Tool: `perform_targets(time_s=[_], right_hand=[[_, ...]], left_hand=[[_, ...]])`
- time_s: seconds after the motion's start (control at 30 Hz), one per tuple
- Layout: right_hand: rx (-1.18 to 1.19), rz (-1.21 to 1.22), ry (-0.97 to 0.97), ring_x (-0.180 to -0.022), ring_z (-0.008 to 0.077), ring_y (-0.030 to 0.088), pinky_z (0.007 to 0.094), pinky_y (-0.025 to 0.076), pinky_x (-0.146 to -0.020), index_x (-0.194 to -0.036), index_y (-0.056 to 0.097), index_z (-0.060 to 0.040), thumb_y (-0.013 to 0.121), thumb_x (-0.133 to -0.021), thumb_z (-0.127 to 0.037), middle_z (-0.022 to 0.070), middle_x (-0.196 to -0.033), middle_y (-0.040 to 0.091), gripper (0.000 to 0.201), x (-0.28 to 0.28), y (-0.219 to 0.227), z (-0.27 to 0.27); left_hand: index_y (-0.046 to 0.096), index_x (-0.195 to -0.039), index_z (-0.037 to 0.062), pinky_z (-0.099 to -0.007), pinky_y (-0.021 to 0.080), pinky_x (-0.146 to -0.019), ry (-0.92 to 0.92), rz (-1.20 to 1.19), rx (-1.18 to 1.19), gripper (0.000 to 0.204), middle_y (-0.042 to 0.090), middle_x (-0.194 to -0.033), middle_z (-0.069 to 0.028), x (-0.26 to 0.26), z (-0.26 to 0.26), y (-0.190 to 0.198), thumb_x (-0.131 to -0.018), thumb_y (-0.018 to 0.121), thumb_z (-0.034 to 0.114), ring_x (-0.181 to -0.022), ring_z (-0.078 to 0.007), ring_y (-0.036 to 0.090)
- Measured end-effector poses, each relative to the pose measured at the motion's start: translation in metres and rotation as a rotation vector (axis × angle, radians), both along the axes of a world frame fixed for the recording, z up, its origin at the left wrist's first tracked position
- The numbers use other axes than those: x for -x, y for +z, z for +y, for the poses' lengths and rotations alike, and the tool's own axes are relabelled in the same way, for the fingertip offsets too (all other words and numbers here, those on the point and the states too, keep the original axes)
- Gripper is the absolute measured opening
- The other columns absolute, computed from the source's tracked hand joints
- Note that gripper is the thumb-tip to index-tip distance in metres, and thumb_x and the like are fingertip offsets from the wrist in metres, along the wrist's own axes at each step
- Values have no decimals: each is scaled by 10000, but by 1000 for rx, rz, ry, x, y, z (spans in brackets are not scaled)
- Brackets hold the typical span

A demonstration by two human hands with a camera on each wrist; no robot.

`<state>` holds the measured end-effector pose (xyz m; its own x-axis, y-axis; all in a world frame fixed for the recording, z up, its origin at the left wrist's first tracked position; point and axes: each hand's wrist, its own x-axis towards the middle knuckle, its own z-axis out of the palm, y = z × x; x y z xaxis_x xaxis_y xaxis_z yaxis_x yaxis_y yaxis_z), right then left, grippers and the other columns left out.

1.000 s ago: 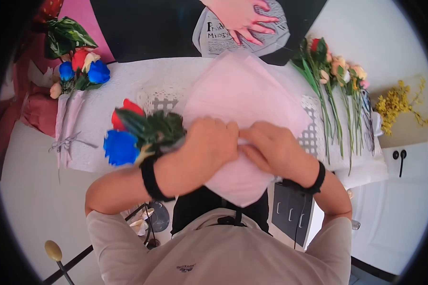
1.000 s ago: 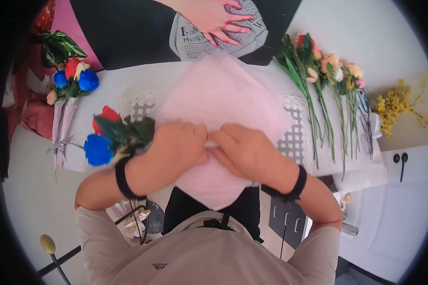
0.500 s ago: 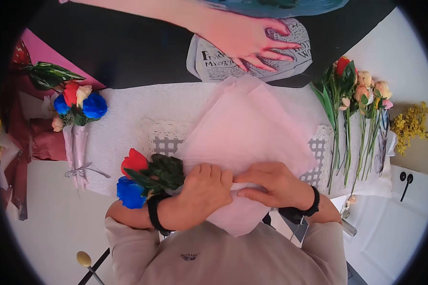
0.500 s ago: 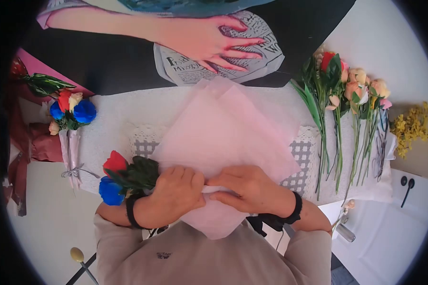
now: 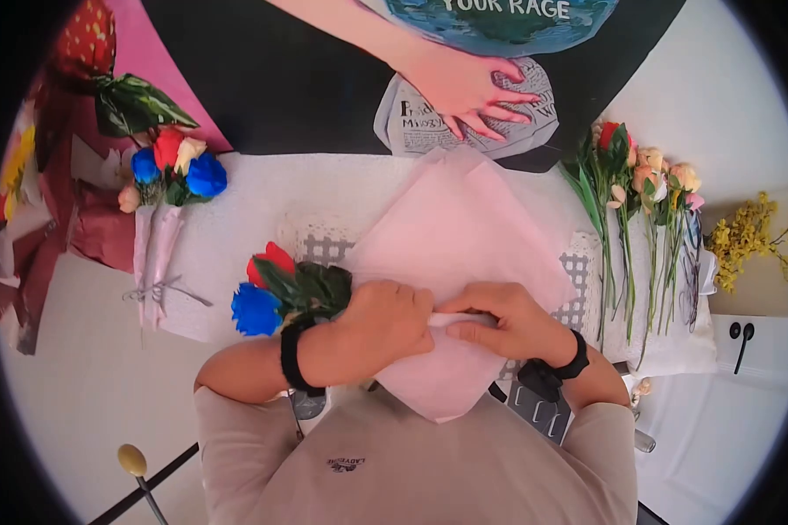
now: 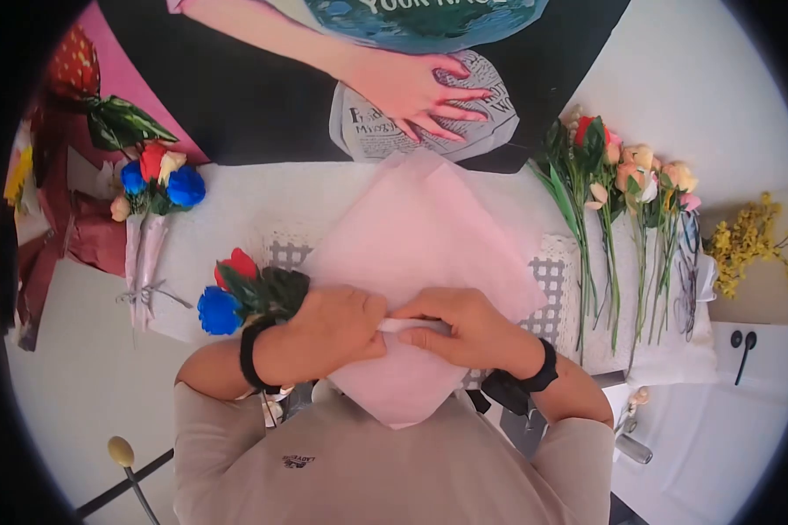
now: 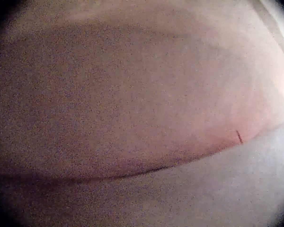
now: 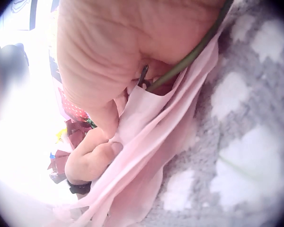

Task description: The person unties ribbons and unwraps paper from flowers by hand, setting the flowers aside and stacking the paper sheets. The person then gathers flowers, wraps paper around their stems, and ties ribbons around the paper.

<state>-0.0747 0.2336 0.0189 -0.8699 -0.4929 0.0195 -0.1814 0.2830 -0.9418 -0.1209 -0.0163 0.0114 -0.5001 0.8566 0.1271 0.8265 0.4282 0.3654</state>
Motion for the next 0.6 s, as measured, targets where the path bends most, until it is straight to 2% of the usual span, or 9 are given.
perform_targets(time_s=[0.13,0.2,0.33,0.47,0.57,0.6], right_hand=[[10,-79,-26,-923,284,725,356,561,-826,-1169,746,-9,795,-901,-80,126,-1066,755,282,-2,6,-2],[-48,143,-5,-883,205,714,317,549,-805,-1166,745,-2,790,-920,-87,102,-1022,762,263,-7,3,-5],[-18,70,-50,-913,234,739,344,565,-821,-1140,753,-1,783,-915,-130,143,-1040,769,262,-10,0,-7],[-4,49,-83,-842,209,714,330,552,-786,-1120,757,1,778,-915,-134,139,-968,767,246,-13,-2,-6],[17,83,-115,-801,199,691,325,544,-762,-1116,752,10,758,-929,-127,137,-939,758,232,-15,0,-3],[14,95,-139,-789,193,681,323,541,-752,-1115,749,15,744,-938,-121,138,-929,751,223,-16,1,-2]], left_hand=[[580,-882,13,-485,504,-631,-23,-143,-44,249,638,-725,-160,5,0,6,-832,719,215,-707,-361,674],[586,-881,9,-493,505,-632,-32,-112,-52,248,636,-721,-168,2,0,6,-837,714,216,-707,-370,673],[612,-860,-3,-489,522,-628,-50,-45,-22,266,665,-708,-182,3,2,8,-872,694,250,-689,-369,704],[620,-843,-1,-499,524,-628,-34,-32,20,268,669,-701,-194,1,7,15,-880,683,257,-681,-379,707],[611,-902,-4,-477,500,-665,-36,-49,124,284,663,-755,-182,1,12,30,-870,705,261,-731,-363,685],[593,-926,8,-472,479,-695,-20,75,27,279,637,-781,-163,-1,16,34,-844,720,242,-762,-357,654]])
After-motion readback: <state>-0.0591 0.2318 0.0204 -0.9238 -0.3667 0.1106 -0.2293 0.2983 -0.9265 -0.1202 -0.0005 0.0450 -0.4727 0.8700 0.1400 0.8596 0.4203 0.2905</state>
